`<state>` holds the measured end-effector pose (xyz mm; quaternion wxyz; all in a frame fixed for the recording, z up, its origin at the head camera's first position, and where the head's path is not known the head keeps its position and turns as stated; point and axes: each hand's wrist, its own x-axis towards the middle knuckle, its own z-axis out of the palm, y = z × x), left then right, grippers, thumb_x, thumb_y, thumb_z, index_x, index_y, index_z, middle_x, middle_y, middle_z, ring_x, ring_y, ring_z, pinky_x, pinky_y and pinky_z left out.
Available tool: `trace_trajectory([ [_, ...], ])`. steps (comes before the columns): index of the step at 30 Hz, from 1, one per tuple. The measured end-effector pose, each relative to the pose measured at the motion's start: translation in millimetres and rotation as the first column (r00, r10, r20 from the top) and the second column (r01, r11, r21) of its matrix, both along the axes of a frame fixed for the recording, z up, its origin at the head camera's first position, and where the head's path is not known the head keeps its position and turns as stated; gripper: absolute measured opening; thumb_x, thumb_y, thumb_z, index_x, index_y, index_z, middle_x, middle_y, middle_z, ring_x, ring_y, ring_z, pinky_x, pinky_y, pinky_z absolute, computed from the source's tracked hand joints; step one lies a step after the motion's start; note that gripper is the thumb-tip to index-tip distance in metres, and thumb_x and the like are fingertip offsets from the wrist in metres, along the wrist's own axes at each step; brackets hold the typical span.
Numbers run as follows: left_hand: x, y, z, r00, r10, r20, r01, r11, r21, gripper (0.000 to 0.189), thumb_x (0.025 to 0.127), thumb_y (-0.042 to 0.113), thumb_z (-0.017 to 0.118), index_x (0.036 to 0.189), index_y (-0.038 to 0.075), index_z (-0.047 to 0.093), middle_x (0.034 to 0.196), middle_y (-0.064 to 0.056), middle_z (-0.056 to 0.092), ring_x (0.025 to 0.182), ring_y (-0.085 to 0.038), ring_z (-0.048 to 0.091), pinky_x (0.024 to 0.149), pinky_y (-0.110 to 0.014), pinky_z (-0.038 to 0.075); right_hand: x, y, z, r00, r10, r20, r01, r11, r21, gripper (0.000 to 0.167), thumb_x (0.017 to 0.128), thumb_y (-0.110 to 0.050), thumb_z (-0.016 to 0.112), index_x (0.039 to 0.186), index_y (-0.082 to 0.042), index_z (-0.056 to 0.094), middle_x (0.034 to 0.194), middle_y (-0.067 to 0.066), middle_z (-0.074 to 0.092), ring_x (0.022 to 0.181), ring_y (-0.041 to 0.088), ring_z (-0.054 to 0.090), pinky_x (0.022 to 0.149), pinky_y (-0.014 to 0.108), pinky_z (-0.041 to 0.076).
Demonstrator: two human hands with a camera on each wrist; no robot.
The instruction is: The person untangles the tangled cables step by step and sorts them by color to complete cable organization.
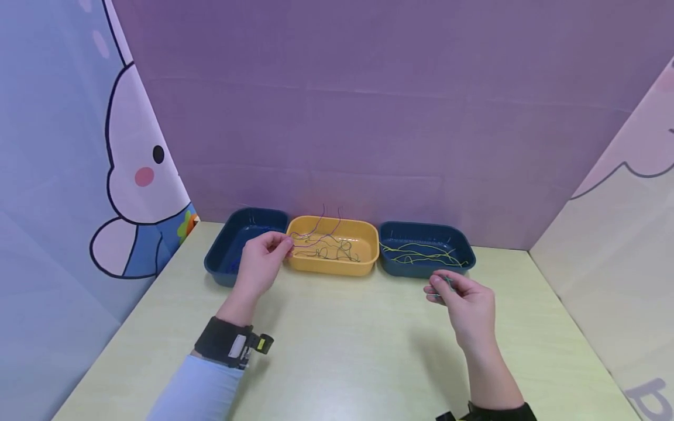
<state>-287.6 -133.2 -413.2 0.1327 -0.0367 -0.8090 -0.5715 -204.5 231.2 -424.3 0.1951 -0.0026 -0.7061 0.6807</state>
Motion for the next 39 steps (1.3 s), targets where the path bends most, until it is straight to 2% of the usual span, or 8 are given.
trace_trajectory([
  [4, -9.9, -20.1, 0.3, 0.998, 0.055, -0.043, -0.059, 0.993, -0.102, 0.022, 0.103, 0.023, 0.064, 0.108, 0.003, 0.073, 0.095, -0.012, 0.070, 0.084, -0.023, 0.069, 0.075, -0.024, 0.057, -0.2, 0, 0.0, 1.000, 0.000, -0.002, 0.000, 1.000, 0.015, 0.024, 0.094, -0.007, 0.074, 0.111, 0.010, 0.071, 0.089, 0.009, 0.075, 0.075, 0.017, 0.075, 0.073, 0.033, 0.060],
  [7, -14.1, -34.6, 1.0, 0.994, 0.093, -0.062, -0.102, 0.981, -0.167, 0.025, 0.103, 0.026, 0.063, 0.109, 0.003, 0.072, 0.095, -0.012, 0.071, 0.085, -0.024, 0.070, 0.077, -0.030, 0.058, -0.3, 0, -0.2, 1.000, 0.003, -0.002, -0.003, 1.000, 0.022, 0.024, 0.094, -0.006, 0.074, 0.112, 0.010, 0.071, 0.088, 0.009, 0.075, 0.075, 0.017, 0.075, 0.073, 0.033, 0.060],
  [14, -27.1, -65.6, -6.0, 0.981, 0.186, -0.052, -0.193, 0.933, -0.304, 0.028, 0.105, 0.028, 0.059, 0.113, 0.003, 0.069, 0.097, -0.014, 0.069, 0.088, -0.030, 0.062, 0.078, -0.040, 0.054, -0.1, -1, 0.0, 1.000, 0.005, -0.007, -0.004, 1.000, 0.025, 0.023, 0.094, -0.006, 0.074, 0.111, 0.010, 0.072, 0.086, 0.009, 0.075, 0.074, 0.017, 0.075, 0.073, 0.033, 0.060],
  [18, -33.8, -76.7, -10.0, 0.974, 0.216, -0.064, -0.224, 0.901, -0.370, 0.027, 0.105, 0.025, 0.058, 0.111, 0.001, 0.069, 0.096, -0.016, 0.067, 0.086, -0.032, 0.058, 0.078, -0.044, 0.054, 0.4, -2, 1.0, 1.000, 0.006, -0.007, -0.006, 0.999, 0.031, 0.024, 0.094, -0.006, 0.074, 0.110, 0.011, 0.071, 0.086, 0.008, 0.075, 0.074, 0.017, 0.075, 0.073, 0.032, 0.060],
  [23, -40.1, -85.3, -14.9, 0.974, 0.220, -0.051, -0.221, 0.883, -0.414, 0.025, 0.103, 0.022, 0.060, 0.105, -0.001, 0.071, 0.092, -0.016, 0.067, 0.083, -0.032, 0.058, 0.074, -0.043, 0.051, 0.5, -3, 1.0, 1.000, 0.006, -0.004, -0.005, 0.999, 0.039, 0.024, 0.094, -0.006, 0.073, 0.110, 0.012, 0.071, 0.088, 0.007, 0.075, 0.074, 0.016, 0.075, 0.074, 0.032, 0.060],
  [28, -46.4, -88.5, -20.0, 0.976, 0.217, -0.015, -0.201, 0.874, -0.443, 0.026, 0.102, 0.022, 0.062, 0.103, -0.001, 0.072, 0.093, -0.017, 0.069, 0.085, -0.034, 0.060, 0.076, -0.045, 0.051, 0.9, -3, -1.3, 1.000, -0.003, -0.002, 0.003, 0.999, 0.044, 0.023, 0.094, -0.006, 0.074, 0.110, 0.010, 0.072, 0.088, 0.007, 0.075, 0.074, 0.016, 0.075, 0.073, 0.032, 0.060],
  [34, -51.4, -90.6, -24.4, 0.978, 0.210, 0.017, -0.181, 0.876, -0.447, 0.029, 0.102, 0.026, 0.064, 0.105, -0.001, 0.074, 0.099, -0.018, 0.072, 0.090, -0.035, 0.063, 0.080, -0.047, 0.053, 0.5, -4, -2.4, 1.000, 0.002, -0.013, -0.001, 1.000, 0.021, 0.021, 0.093, -0.004, 0.074, 0.108, 0.011, 0.072, 0.087, 0.009, 0.075, 0.073, 0.017, 0.075, 0.072, 0.033, 0.060],
  [39, -51.3, -91.4, -24.0, 0.976, 0.214, 0.041, -0.176, 0.883, -0.436, 0.031, 0.101, 0.029, 0.065, 0.108, -0.001, 0.073, 0.102, -0.018, 0.072, 0.093, -0.035, 0.063, 0.083, -0.047, 0.053, 0.8, -6, 0.1, 1.000, 0.013, -0.028, -0.013, 1.000, 0.019, 0.021, 0.093, -0.004, 0.074, 0.108, 0.012, 0.071, 0.087, 0.008, 0.075, 0.074, 0.017, 0.075, 0.073, 0.033, 0.060],
])
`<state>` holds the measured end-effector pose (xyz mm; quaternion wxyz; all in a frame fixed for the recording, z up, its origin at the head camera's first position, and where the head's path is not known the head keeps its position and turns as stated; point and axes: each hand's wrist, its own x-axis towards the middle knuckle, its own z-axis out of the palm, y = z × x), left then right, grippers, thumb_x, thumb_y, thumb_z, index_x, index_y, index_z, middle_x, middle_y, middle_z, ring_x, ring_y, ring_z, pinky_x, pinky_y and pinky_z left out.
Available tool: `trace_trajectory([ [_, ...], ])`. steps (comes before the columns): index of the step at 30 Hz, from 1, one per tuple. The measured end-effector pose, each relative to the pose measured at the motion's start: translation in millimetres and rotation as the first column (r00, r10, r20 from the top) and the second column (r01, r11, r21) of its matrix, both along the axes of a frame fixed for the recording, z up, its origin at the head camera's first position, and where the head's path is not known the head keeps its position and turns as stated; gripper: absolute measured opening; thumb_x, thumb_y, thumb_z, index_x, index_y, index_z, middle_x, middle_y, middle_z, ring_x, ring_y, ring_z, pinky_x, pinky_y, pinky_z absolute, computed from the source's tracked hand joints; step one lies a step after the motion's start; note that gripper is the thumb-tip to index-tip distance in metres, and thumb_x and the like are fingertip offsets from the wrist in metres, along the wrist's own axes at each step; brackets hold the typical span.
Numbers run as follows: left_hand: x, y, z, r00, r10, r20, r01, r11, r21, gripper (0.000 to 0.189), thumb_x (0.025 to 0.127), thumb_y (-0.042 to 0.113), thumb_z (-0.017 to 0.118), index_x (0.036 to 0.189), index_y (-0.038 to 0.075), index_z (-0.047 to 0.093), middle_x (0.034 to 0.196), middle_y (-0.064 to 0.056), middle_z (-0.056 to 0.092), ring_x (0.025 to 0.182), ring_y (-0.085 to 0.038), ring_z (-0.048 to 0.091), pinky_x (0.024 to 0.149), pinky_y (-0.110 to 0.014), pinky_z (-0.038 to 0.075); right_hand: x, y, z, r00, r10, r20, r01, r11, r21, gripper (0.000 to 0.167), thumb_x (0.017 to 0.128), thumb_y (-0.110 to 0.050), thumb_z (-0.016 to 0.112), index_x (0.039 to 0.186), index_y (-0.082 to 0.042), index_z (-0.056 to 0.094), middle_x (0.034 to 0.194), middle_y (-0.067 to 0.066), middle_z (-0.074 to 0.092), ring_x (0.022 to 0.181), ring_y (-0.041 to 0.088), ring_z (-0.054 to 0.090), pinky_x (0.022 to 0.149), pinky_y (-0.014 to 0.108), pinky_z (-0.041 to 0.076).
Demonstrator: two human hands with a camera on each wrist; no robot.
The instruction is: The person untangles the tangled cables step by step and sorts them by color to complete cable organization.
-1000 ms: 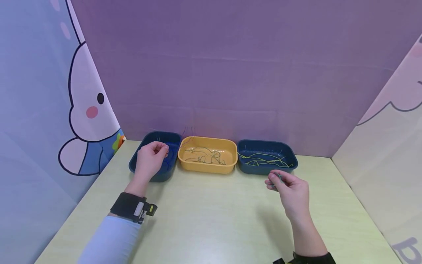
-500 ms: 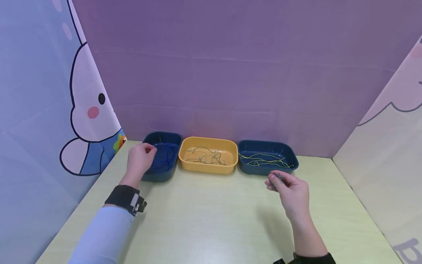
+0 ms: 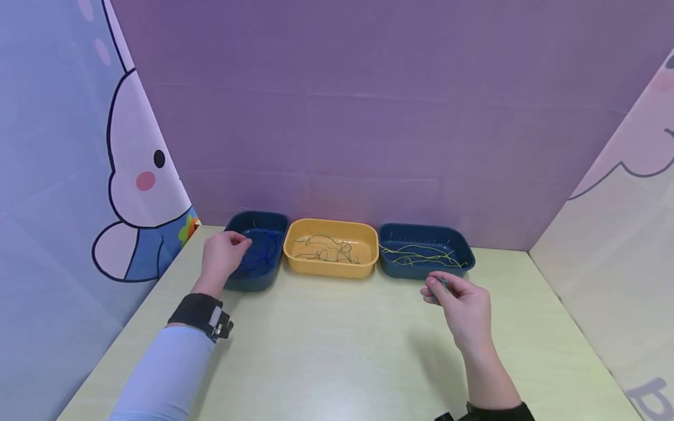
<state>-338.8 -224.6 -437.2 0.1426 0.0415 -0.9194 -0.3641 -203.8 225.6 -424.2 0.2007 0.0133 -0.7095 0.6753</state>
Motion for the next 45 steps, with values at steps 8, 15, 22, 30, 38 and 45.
trace_trajectory([
  [8, 5.0, 5.0, 5.4, 1.000, -0.001, 0.018, 0.000, 0.999, 0.038, 0.051, 0.098, 0.051, 0.065, 0.115, 0.004, 0.071, 0.109, -0.016, 0.071, 0.100, -0.034, 0.062, 0.088, -0.048, 0.054, 0.3, -2, 2.4, 1.000, 0.005, 0.009, -0.005, 1.000, 0.001, 0.023, 0.093, -0.003, 0.074, 0.110, 0.013, 0.070, 0.086, 0.005, 0.075, 0.074, 0.016, 0.075, 0.073, 0.032, 0.060],
  [15, 20.4, 25.8, 18.8, 0.992, -0.125, -0.033, 0.126, 0.991, 0.043, 0.088, 0.086, 0.071, 0.066, 0.145, 0.007, 0.054, 0.142, -0.015, 0.058, 0.130, -0.036, 0.052, 0.105, -0.055, 0.045, 0.1, -1, 0.9, 1.000, 0.000, 0.009, 0.000, 1.000, 0.012, 0.024, 0.093, -0.004, 0.074, 0.110, 0.012, 0.070, 0.087, 0.005, 0.075, 0.074, 0.016, 0.075, 0.073, 0.032, 0.060],
  [22, 41.8, 50.1, 22.0, 0.978, -0.189, -0.088, 0.158, 0.946, -0.283, 0.106, 0.078, 0.083, 0.062, 0.155, 0.012, 0.042, 0.158, -0.016, 0.039, 0.146, -0.041, 0.031, 0.115, -0.066, 0.022, -0.4, -1, -2.4, 1.000, -0.005, 0.008, 0.004, 1.000, 0.022, 0.023, 0.094, -0.005, 0.074, 0.109, 0.012, 0.071, 0.087, 0.007, 0.075, 0.074, 0.017, 0.075, 0.073, 0.033, 0.060],
  [30, 61.3, 53.9, 20.9, 0.979, -0.153, -0.131, 0.073, 0.875, -0.478, 0.118, 0.072, 0.092, 0.055, 0.160, 0.017, 0.034, 0.166, -0.014, 0.025, 0.152, -0.039, 0.015, 0.115, -0.069, -0.010, -1.6, 0, -1.4, 1.000, -0.007, 0.016, 0.007, 1.000, 0.024, 0.022, 0.094, -0.004, 0.074, 0.109, 0.012, 0.071, 0.088, 0.006, 0.075, 0.074, 0.017, 0.075, 0.073, 0.033, 0.060],
  [38, 67.4, 45.7, 8.9, 0.994, -0.113, -0.006, 0.094, 0.848, -0.521, 0.129, 0.065, 0.101, 0.045, 0.162, 0.019, 0.027, 0.168, -0.017, 0.016, 0.153, -0.043, 0.002, 0.109, -0.070, -0.019, -3.8, 0, -0.9, 0.999, -0.001, 0.032, 0.000, 1.000, 0.030, 0.023, 0.093, -0.005, 0.075, 0.109, 0.011, 0.072, 0.089, 0.010, 0.075, 0.073, 0.017, 0.075, 0.073, 0.034, 0.060],
  [45, 63.0, 33.6, 0.2, 0.994, -0.110, 0.006, 0.098, 0.857, -0.507, 0.127, 0.067, 0.098, 0.050, 0.162, 0.016, 0.028, 0.167, -0.019, 0.016, 0.152, -0.046, 0.005, 0.109, -0.072, -0.016, -4.8, 1, -4.9, 0.999, 0.006, 0.050, -0.007, 1.000, 0.028, 0.022, 0.093, -0.004, 0.075, 0.109, 0.011, 0.072, 0.088, 0.011, 0.074, 0.073, 0.018, 0.075, 0.074, 0.035, 0.060],
])
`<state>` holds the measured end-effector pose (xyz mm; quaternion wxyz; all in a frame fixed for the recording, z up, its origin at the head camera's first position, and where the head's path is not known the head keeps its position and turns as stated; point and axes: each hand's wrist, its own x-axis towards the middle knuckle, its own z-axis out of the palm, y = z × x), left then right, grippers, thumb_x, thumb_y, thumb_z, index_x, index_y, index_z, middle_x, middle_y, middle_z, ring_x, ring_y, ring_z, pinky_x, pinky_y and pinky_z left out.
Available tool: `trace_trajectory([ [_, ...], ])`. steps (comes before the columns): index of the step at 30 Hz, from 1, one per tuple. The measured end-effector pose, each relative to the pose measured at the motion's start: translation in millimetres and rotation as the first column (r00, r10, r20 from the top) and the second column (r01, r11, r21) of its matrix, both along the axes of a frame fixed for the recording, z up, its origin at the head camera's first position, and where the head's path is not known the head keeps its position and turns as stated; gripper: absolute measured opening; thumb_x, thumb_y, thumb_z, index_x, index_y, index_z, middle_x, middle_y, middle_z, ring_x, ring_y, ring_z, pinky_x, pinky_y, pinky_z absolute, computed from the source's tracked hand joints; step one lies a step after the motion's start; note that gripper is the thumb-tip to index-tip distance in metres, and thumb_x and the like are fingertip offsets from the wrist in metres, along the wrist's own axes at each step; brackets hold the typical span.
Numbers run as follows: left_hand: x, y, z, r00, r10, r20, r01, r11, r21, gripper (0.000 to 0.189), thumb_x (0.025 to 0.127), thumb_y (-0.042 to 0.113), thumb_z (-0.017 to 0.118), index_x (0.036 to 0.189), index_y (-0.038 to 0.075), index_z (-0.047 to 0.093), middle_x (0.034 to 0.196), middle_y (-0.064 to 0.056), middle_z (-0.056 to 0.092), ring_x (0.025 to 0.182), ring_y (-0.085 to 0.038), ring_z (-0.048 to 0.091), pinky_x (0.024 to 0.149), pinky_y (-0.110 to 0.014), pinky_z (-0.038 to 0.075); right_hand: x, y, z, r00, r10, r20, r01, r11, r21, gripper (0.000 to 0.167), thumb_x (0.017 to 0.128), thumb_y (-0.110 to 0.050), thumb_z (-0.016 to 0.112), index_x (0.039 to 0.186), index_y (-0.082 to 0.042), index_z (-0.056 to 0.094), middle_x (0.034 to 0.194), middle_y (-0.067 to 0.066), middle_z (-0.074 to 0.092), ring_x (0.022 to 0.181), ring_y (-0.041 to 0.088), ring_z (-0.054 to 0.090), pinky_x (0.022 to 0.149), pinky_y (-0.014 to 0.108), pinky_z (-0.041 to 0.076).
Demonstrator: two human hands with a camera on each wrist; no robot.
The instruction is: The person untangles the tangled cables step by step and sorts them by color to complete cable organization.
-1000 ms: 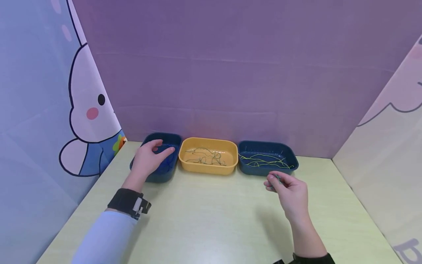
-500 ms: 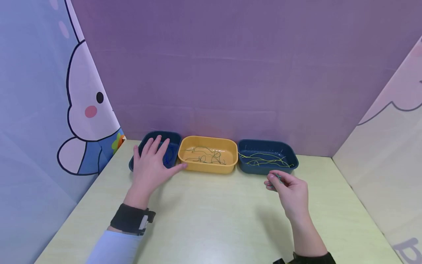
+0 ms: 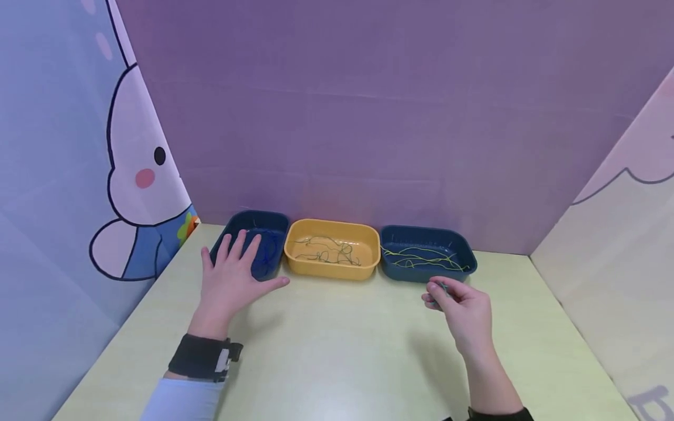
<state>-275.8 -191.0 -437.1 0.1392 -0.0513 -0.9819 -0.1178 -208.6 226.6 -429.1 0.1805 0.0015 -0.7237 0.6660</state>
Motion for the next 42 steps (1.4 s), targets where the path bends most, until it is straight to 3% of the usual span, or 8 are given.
trace_trajectory([
  [4, 0.4, 1.4, 2.2, 1.000, -0.012, 0.001, 0.012, 1.000, 0.012, 0.125, 0.069, 0.094, 0.056, 0.162, 0.016, 0.028, 0.167, -0.019, 0.017, 0.152, -0.046, 0.005, 0.110, -0.074, -0.013, -1.9, 1, -1.8, 0.999, 0.020, 0.026, -0.021, 0.999, 0.029, 0.025, 0.094, -0.008, 0.075, 0.112, 0.008, 0.072, 0.093, 0.012, 0.074, 0.077, 0.019, 0.075, 0.073, 0.036, 0.061],
  [9, 2.0, 2.7, 5.3, 1.000, -0.014, 0.007, 0.014, 1.000, 0.015, 0.127, 0.068, 0.097, 0.052, 0.162, 0.016, 0.028, 0.167, -0.019, 0.017, 0.152, -0.045, 0.005, 0.111, -0.074, -0.010, -13.7, -1, 0.4, 0.993, 0.062, 0.102, -0.072, 0.993, 0.096, 0.028, 0.095, -0.015, 0.074, 0.117, 0.002, 0.072, 0.101, 0.013, 0.073, 0.081, 0.019, 0.074, 0.067, 0.036, 0.062],
  [12, 3.4, 1.9, 4.8, 1.000, -0.012, 0.010, 0.012, 1.000, 0.016, 0.129, 0.067, 0.098, 0.050, 0.163, 0.015, 0.026, 0.167, -0.019, 0.017, 0.152, -0.046, 0.005, 0.111, -0.073, -0.011, -28.7, -4, 3.1, 0.987, 0.097, 0.132, -0.116, 0.983, 0.143, 0.030, 0.095, -0.017, 0.075, 0.121, 0.000, 0.072, 0.106, 0.017, 0.071, 0.082, 0.021, 0.074, 0.064, 0.036, 0.061],
  [17, 2.7, 0.0, 4.3, 1.000, -0.010, 0.008, 0.010, 1.000, 0.009, 0.130, 0.067, 0.099, 0.049, 0.163, 0.014, 0.024, 0.167, -0.019, 0.017, 0.152, -0.046, 0.006, 0.111, -0.074, -0.008, -60.5, -15, 12.6, 0.976, 0.143, 0.167, -0.172, 0.969, 0.175, 0.035, 0.093, -0.015, 0.077, 0.124, 0.001, 0.068, 0.105, 0.020, 0.068, 0.088, 0.028, 0.073, 0.071, 0.036, 0.062],
  [23, 1.9, 4.4, 5.6, 1.000, -0.019, 0.019, 0.019, 1.000, 0.006, 0.129, 0.068, 0.097, 0.051, 0.163, 0.014, 0.025, 0.168, -0.018, 0.016, 0.152, -0.045, 0.004, 0.112, -0.072, -0.012, -94.8, -34, 24.0, 0.965, 0.128, 0.230, -0.183, 0.955, 0.234, 0.026, 0.092, -0.016, 0.079, 0.109, -0.001, 0.067, 0.105, 0.016, 0.064, 0.096, 0.033, 0.071, 0.073, 0.035, 0.061],
  [27, 1.6, 7.1, 5.9, 0.999, -0.016, 0.037, 0.016, 1.000, -0.005, 0.128, 0.068, 0.097, 0.051, 0.163, 0.016, 0.024, 0.168, -0.017, 0.016, 0.152, -0.045, 0.004, 0.112, -0.072, -0.011, -114.9, -50, 28.2, 0.960, 0.115, 0.255, -0.195, 0.930, 0.313, 0.021, 0.091, -0.013, 0.079, 0.106, -0.003, 0.068, 0.104, 0.015, 0.066, 0.095, 0.036, 0.072, 0.069, 0.033, 0.061],
  [34, 1.6, 7.8, 5.8, 0.999, -0.012, 0.035, 0.012, 1.000, -0.002, 0.127, 0.068, 0.095, 0.054, 0.163, 0.016, 0.025, 0.167, -0.017, 0.020, 0.152, -0.045, 0.007, 0.112, -0.073, -0.008, -146.4, -82, 28.8, 0.938, 0.076, 0.338, -0.244, 0.838, 0.487, 0.018, 0.091, -0.015, 0.079, 0.103, -0.006, 0.069, 0.101, 0.012, 0.067, 0.080, 0.027, 0.070, 0.071, 0.039, 0.062],
  [42, 1.9, 5.5, 4.9, 0.998, -0.010, 0.056, 0.011, 1.000, -0.013, 0.131, 0.065, 0.101, 0.046, 0.163, 0.017, 0.024, 0.167, -0.016, 0.021, 0.152, -0.044, 0.008, 0.113, -0.073, -0.007, -164.5, -103, 18.4, 0.932, 0.038, 0.359, -0.233, 0.823, 0.518, 0.014, 0.093, -0.011, 0.076, 0.102, -0.004, 0.069, 0.102, 0.012, 0.065, 0.081, 0.025, 0.070, 0.076, 0.042, 0.061],
])
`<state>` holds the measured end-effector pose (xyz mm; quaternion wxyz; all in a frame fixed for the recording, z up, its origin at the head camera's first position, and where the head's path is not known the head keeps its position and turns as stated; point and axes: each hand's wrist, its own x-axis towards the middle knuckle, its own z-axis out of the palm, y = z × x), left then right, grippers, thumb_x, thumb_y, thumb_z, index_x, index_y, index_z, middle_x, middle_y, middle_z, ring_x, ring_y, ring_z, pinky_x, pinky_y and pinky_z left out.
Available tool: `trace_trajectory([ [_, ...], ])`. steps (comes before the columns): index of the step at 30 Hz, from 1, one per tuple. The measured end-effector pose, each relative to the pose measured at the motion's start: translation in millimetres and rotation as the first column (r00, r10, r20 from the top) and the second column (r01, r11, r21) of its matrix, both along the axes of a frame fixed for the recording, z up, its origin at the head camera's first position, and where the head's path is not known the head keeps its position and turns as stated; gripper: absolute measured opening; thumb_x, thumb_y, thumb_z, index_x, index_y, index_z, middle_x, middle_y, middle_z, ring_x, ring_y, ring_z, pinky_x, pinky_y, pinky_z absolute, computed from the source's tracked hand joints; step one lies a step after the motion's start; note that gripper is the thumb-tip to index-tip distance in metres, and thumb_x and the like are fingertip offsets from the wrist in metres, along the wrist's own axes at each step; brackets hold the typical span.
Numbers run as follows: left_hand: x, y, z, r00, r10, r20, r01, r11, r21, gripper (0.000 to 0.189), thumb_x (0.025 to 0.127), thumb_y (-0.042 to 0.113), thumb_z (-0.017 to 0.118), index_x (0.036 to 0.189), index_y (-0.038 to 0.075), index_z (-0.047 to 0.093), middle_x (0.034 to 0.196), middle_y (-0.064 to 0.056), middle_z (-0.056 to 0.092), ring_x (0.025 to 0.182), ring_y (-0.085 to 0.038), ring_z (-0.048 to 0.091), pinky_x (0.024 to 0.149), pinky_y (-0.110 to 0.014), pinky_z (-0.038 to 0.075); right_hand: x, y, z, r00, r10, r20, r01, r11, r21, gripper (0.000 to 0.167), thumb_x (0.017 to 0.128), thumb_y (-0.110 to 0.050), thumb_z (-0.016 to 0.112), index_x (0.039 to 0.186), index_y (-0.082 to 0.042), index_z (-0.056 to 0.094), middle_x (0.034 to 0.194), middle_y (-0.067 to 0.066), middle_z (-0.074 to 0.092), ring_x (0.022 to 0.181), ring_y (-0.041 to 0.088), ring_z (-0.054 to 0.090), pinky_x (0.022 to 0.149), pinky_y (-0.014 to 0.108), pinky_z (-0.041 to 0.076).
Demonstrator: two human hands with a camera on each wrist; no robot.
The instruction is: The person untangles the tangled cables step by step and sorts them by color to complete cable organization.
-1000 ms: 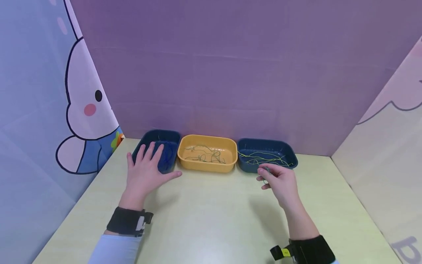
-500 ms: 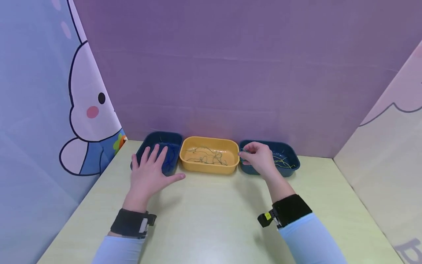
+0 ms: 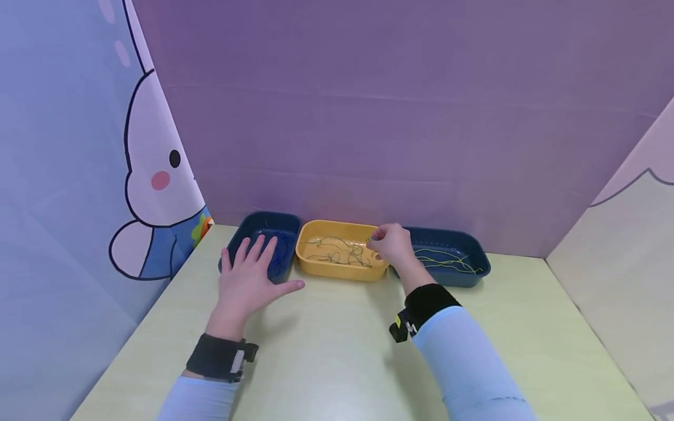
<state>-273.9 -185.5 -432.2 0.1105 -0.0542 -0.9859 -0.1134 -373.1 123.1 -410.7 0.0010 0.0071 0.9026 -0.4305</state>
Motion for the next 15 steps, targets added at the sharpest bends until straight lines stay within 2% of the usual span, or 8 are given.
trace_trajectory([
  [5, -0.1, 2.8, -0.3, 1.000, -0.001, -0.005, 0.001, 1.000, 0.003, 0.129, 0.066, 0.100, 0.048, 0.163, 0.018, 0.024, 0.167, -0.016, 0.021, 0.153, -0.044, 0.008, 0.114, -0.072, -0.007, -1.7, 0.1, -1.9, 1.000, -0.017, 0.002, 0.017, 1.000, 0.021, 0.018, 0.093, -0.012, 0.077, 0.107, -0.004, 0.071, 0.105, 0.012, 0.066, 0.081, 0.026, 0.071, 0.077, 0.041, 0.061],
  [7, -0.7, 3.5, -0.6, 1.000, -0.001, -0.011, 0.001, 1.000, 0.001, 0.127, 0.067, 0.097, 0.052, 0.163, 0.018, 0.025, 0.167, -0.016, 0.022, 0.152, -0.044, 0.009, 0.114, -0.072, -0.005, -0.8, 1.3, -0.9, 1.000, -0.018, 0.002, 0.018, 0.999, 0.035, 0.023, 0.093, -0.015, 0.077, 0.113, -0.006, 0.071, 0.111, 0.012, 0.066, 0.088, 0.027, 0.070, 0.079, 0.041, 0.060],
  [12, -1.3, 3.1, -0.6, 1.000, -0.002, -0.022, 0.002, 1.000, 0.000, 0.128, 0.066, 0.098, 0.051, 0.163, 0.017, 0.026, 0.166, -0.016, 0.024, 0.152, -0.044, 0.011, 0.114, -0.072, -0.002, 1.5, 2.9, 0.6, 1.000, -0.017, -0.007, 0.017, 0.999, 0.043, 0.033, 0.093, -0.020, 0.078, 0.124, -0.011, 0.071, 0.128, 0.015, 0.062, 0.114, 0.033, 0.059, 0.090, 0.045, 0.055],
  [15, -1.3, 2.0, -0.5, 1.000, -0.003, -0.022, 0.004, 1.000, 0.004, 0.129, 0.066, 0.099, 0.050, 0.163, 0.017, 0.026, 0.166, -0.016, 0.024, 0.152, -0.044, 0.011, 0.114, -0.073, -0.002, 1.6, 3.1, 0.4, 1.000, -0.017, -0.003, 0.017, 0.999, 0.041, 0.034, 0.093, -0.020, 0.077, 0.125, -0.012, 0.071, 0.129, 0.015, 0.062, 0.118, 0.033, 0.057, 0.092, 0.046, 0.055],
])
